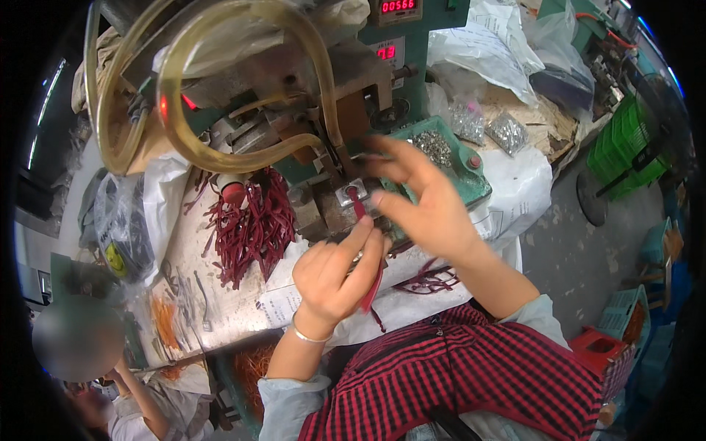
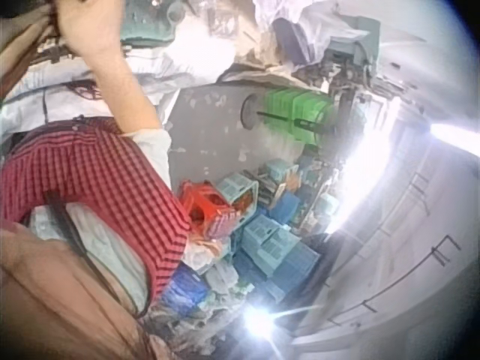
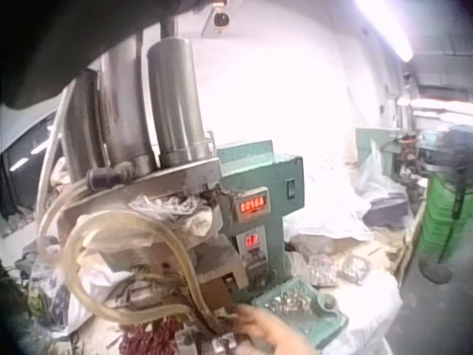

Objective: The person repeatedly picks red cords and small metal pieces from the table, places them into a press machine, and operates the lever to attach the metal piece to the cord. The finished cords are placed in a pile on the table.

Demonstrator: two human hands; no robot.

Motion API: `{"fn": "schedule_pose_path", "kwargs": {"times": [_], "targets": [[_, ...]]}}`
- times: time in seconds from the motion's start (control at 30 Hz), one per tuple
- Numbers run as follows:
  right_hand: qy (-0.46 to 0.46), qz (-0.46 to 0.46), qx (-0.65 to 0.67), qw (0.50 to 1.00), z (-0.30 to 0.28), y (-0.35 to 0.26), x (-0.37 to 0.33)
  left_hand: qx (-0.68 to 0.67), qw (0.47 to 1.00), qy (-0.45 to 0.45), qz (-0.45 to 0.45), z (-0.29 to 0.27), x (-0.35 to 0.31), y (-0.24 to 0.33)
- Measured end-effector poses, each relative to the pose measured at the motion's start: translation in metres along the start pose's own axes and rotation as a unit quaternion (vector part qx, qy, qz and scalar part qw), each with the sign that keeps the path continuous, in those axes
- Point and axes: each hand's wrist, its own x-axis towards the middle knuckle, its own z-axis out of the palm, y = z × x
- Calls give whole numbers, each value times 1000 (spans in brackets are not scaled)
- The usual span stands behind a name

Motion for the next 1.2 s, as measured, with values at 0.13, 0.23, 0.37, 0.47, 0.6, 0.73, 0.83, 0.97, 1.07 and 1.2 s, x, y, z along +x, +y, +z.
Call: {"fn": "schedule_pose_path", "kwargs": {"times": [0.13, 0.23, 0.37, 0.47, 0.6, 0.73, 0.83, 0.97, 1.07, 1.2], "targets": [[203, -32, -168, 964, -67, 41, 12, -22, 999, 40, 29, 17, -2, -7], [263, 4, -223, 939, -123, 91, -7, -40, 998, 38, 26, 19, -2, -7], [137, 108, -429, 886, -121, 82, -39, -37, 998, 45, 25, 21, -3, -8], [119, 49, -534, 836, -100, 71, -37, -49, 998, 28, -4, 14, -2, -5], [102, 53, -597, 794, -101, 87, -33, -71, 992, -17, -106, 1, -9, 15], [132, 71, -593, 791, -84, 81, -33, -67, 983, -27, -170, -26, -51, 36], [192, 51, -526, 827, -89, 84, -40, 56, 982, 5, -182, -78, -63, 23], [210, -16, -442, 872, -87, 90, -27, 208, 945, 86, -237, -98, -37, -35], [187, -90, -466, 860, -78, 87, -20, 237, 925, -60, -292, -70, -57, -100], [197, -57, -477, 854, -76, 86, -27, 366, 815, -248, -375, -4, -116, -143]]}}
